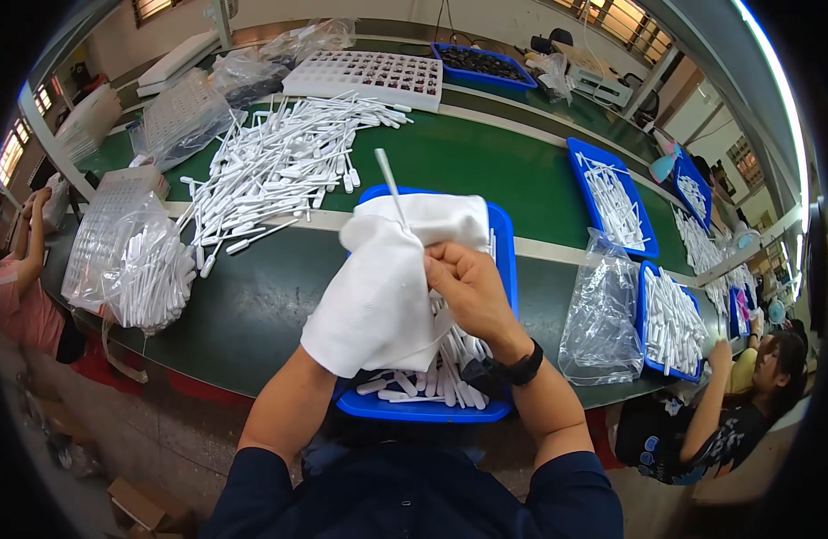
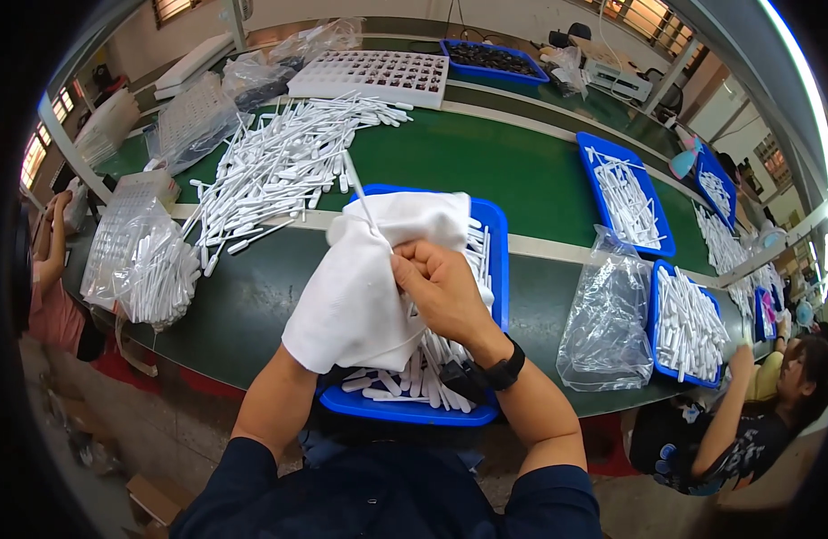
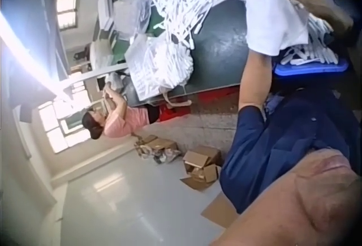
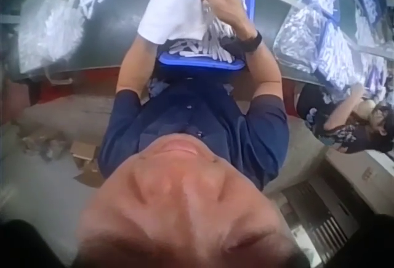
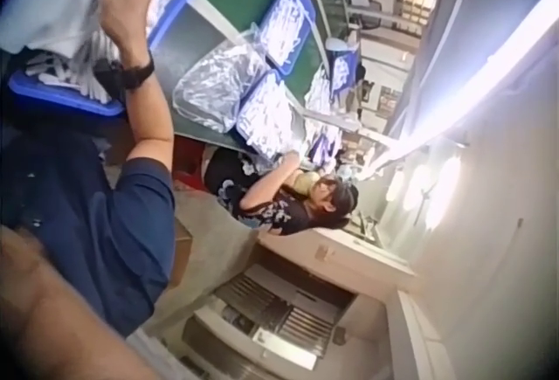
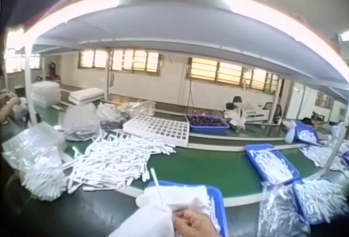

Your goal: Clean and inspect small white plastic tubes using a cloth at a manual workstation.

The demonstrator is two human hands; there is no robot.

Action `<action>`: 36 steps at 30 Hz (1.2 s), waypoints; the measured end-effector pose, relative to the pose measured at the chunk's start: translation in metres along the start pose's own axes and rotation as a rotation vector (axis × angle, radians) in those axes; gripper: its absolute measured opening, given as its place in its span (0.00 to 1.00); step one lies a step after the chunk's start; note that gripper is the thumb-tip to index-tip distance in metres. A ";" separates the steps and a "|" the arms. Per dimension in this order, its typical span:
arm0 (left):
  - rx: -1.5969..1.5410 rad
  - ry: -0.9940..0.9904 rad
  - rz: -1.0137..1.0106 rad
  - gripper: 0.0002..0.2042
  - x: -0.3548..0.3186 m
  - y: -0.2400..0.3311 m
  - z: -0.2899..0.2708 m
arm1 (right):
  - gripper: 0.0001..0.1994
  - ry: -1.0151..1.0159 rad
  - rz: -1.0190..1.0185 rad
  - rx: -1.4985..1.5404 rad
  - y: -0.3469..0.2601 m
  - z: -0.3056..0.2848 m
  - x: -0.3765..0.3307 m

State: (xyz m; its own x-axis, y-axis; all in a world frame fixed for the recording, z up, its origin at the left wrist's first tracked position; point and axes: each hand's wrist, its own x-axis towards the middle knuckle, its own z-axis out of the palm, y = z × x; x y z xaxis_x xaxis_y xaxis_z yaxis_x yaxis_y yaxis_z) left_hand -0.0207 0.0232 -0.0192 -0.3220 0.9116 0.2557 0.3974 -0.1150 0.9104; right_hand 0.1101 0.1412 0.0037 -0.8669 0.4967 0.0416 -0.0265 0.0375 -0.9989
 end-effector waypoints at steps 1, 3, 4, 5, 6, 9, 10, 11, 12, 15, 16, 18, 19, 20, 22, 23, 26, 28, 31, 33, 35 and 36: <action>0.119 0.113 0.125 0.17 0.006 0.001 0.004 | 0.13 -0.011 0.008 -0.035 0.006 -0.002 -0.002; 0.366 0.337 0.374 0.09 0.015 0.003 0.009 | 0.13 -0.038 0.019 -0.100 0.009 -0.002 -0.004; 0.373 0.339 0.368 0.09 0.013 0.003 0.005 | 0.13 -0.045 0.020 -0.094 0.009 -0.001 -0.004; 0.459 0.372 0.393 0.09 0.008 0.003 -0.001 | 0.12 -0.052 0.022 -0.105 0.010 0.000 -0.005; 0.545 0.404 0.419 0.09 0.004 0.003 -0.008 | 0.12 -0.058 0.024 -0.117 0.008 0.002 -0.006; 0.629 0.351 0.376 0.10 0.006 0.018 -0.012 | 0.12 -0.037 0.004 -0.119 0.005 0.006 -0.008; 0.628 0.263 0.306 0.11 0.009 0.027 -0.011 | 0.12 -0.010 -0.016 -0.106 0.006 0.009 -0.009; 0.624 0.176 0.235 0.12 0.012 0.037 -0.010 | 0.11 0.017 -0.035 -0.094 0.007 0.010 -0.010; 0.618 0.089 0.166 0.13 0.016 0.046 -0.009 | 0.11 0.016 -0.033 -0.092 0.008 0.009 -0.010; 0.592 -0.172 -0.042 0.16 0.023 0.060 -0.006 | 0.10 0.034 -0.087 -0.320 0.014 0.002 -0.009; 0.591 -0.174 -0.045 0.16 0.020 0.048 -0.006 | 0.10 0.033 -0.083 -0.319 0.012 0.000 -0.011; 0.403 0.146 -0.001 0.20 0.000 0.002 -0.013 | 0.10 -0.050 -0.074 -0.455 -0.002 0.005 -0.012; 0.301 0.304 0.023 0.21 -0.007 -0.012 -0.015 | 0.09 -0.090 -0.066 -0.528 -0.004 0.007 -0.012; 0.303 0.306 0.016 0.21 -0.009 -0.014 -0.016 | 0.09 -0.097 -0.064 -0.524 -0.004 0.008 -0.012; 0.719 0.505 0.215 0.24 -0.008 -0.018 -0.018 | 0.09 -0.139 -0.057 -0.527 -0.004 0.009 -0.013; 0.926 0.600 0.321 0.25 -0.007 -0.020 -0.019 | 0.09 -0.157 -0.055 -0.531 -0.004 0.009 -0.012; 0.627 0.561 0.165 0.25 -0.007 -0.034 -0.019 | 0.08 -0.168 -0.070 -0.521 -0.007 0.010 -0.014; 0.476 0.532 0.097 0.25 0.000 -0.028 -0.020 | 0.08 -0.164 -0.080 -0.518 -0.008 0.011 -0.015; 0.953 -0.216 0.070 0.20 0.036 0.004 -0.016 | 0.08 0.019 -0.090 -0.478 -0.003 0.010 -0.015; 0.521 -0.056 -0.081 0.18 0.030 0.003 0.000 | 0.08 0.067 -0.178 -0.543 0.004 0.010 -0.013; -0.373 0.244 -0.360 0.16 0.023 0.001 0.011 | 0.09 0.163 -0.336 -0.677 0.012 0.011 -0.011; -0.370 0.245 -0.358 0.16 0.023 -0.001 0.010 | 0.09 0.163 -0.340 -0.677 0.014 0.010 -0.010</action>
State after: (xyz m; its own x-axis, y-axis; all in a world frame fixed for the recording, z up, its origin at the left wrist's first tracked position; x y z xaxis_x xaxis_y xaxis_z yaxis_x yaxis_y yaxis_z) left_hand -0.0204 0.0484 -0.0172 -0.5888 0.8059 -0.0615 -0.0866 0.0128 0.9962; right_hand 0.1135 0.1275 -0.0107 -0.7798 0.4830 0.3983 0.0778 0.7061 -0.7039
